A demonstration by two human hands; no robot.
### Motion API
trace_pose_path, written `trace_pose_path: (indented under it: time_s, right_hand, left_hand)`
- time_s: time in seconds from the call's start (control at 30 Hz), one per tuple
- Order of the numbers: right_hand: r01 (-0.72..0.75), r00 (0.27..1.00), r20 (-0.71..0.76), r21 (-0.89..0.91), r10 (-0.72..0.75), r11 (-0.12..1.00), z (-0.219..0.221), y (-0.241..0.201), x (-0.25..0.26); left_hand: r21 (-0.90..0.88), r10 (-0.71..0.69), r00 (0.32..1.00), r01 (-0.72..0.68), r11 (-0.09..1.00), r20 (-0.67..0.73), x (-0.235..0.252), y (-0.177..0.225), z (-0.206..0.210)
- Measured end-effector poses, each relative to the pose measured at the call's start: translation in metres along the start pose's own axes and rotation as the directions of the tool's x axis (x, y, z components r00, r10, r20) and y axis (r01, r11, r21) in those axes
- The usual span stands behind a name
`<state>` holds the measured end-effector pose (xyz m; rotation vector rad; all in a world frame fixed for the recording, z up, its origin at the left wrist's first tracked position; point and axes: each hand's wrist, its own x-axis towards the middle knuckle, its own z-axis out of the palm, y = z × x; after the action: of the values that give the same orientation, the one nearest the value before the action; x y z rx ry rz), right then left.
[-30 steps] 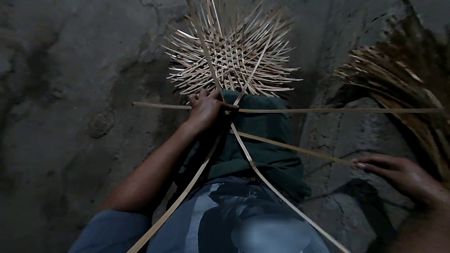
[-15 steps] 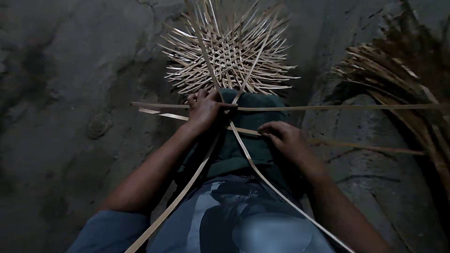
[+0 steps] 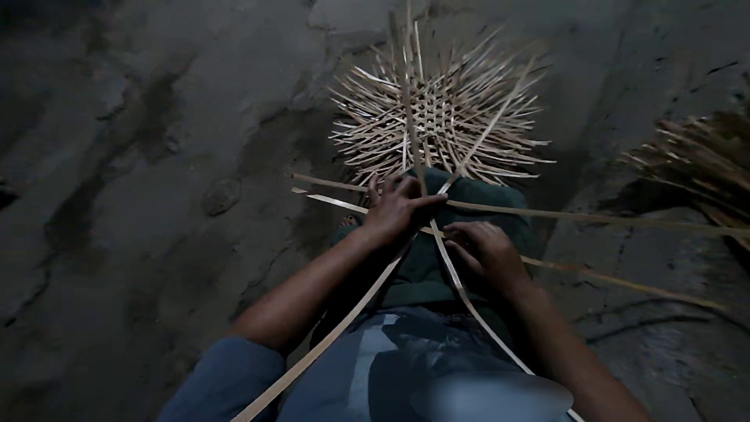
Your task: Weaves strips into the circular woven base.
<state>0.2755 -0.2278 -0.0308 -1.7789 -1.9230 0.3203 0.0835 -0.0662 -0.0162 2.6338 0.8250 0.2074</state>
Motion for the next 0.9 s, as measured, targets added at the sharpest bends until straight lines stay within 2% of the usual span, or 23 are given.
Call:
trace_pose_path:
  time_s: [0.1,0.2,0.43,0.73,0.9]
  right_hand:
    - [-0.007,1.0,-0.02,0.061,0.008,0.998,-0.002,0.0,0.001]
    - [0.046,0.997,-0.066,0.089,-0.04,0.995,-0.002,0.002,0.008]
    - [0.122,0.989,-0.102,0.146,-0.108,0.982,0.0,0.014,0.018]
    - [0.116,0.99,-0.096,0.145,-0.102,0.983,0.001,0.016,0.022]
    - [0.108,0.991,-0.095,0.156,-0.094,0.982,0.003,0.019,0.021]
  left_hand:
    - [0.002,0.012,1.0,-0.012,1.0,-0.014,0.001,-0.002,0.0]
    - [-0.003,0.018,1.0,-0.017,1.0,0.025,0.007,-0.002,-0.006]
    - [-0.009,0.056,0.954,-0.056,0.998,0.295,0.022,-0.01,-0.034]
    - [0.107,0.047,0.987,-0.064,0.992,0.152,0.011,0.007,-0.022]
    - [0.086,0.057,0.993,-0.066,0.994,0.1,0.006,0.002,-0.012]
